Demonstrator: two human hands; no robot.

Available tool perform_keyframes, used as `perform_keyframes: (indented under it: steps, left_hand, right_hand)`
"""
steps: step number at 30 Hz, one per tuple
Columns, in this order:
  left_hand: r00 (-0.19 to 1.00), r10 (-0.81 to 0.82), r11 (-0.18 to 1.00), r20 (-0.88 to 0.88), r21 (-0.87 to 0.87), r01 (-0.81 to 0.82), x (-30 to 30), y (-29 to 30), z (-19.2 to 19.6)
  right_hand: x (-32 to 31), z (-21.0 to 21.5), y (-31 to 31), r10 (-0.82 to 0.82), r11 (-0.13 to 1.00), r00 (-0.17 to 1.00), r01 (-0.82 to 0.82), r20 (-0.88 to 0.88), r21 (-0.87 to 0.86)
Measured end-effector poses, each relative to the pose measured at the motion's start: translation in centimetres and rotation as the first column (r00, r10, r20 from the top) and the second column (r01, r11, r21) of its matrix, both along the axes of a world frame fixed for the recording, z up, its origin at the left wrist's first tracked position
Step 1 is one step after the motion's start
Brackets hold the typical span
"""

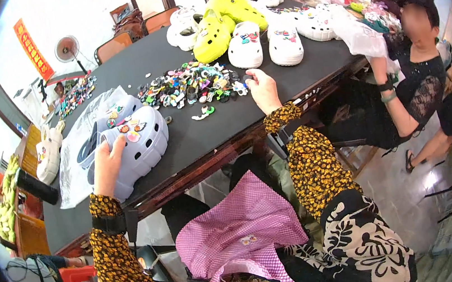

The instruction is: The recorder takes shoes out of plastic bags, applies decorative charms to the holes, and puts them back into bags.

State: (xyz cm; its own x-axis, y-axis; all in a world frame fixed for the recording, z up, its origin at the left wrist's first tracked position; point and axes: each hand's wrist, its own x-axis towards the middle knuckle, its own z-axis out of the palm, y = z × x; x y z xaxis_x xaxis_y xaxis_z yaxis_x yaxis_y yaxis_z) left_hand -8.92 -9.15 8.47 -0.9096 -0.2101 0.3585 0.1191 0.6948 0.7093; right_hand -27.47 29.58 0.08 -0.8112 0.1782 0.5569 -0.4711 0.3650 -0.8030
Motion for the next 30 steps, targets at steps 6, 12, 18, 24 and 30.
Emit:
perform_keyframes:
  steps: [6,12,18,24,30]
  left_hand:
    - [0.999,-0.038,0.999,0.032,-0.029,0.039,-0.2,1.4,1.0]
    - [0.999,-0.042,0.999,0.019,-0.008,0.042,0.5,1.1,1.2]
    - [0.993,-0.12,0.981,0.006,0.153,0.117,-0.2,0.9,0.5]
    - [0.993,-0.119,0.983,0.011,0.142,0.116,-0.4,1.6,0.8]
    - [0.994,-0.096,0.99,-0.043,0.102,0.1,-0.4,1.9,0.9]
  right_hand:
    - [0.8,0.4,0.7,-0.075,0.995,0.994,0.08,-0.083,0.064]
    - [0.8,-0.1,-0.3,-0.113,0.983,0.985,0.13,-0.129,0.133]
    - [1.3,0.1,0.0,-0.068,0.993,0.992,0.078,-0.111,0.088]
    - [0.9,0.2,0.4,-0.03,0.993,0.996,0.04,-0.09,0.112]
    - [1.4,0.5,0.1,-0.002,0.994,0.991,0.017,-0.137,0.11]
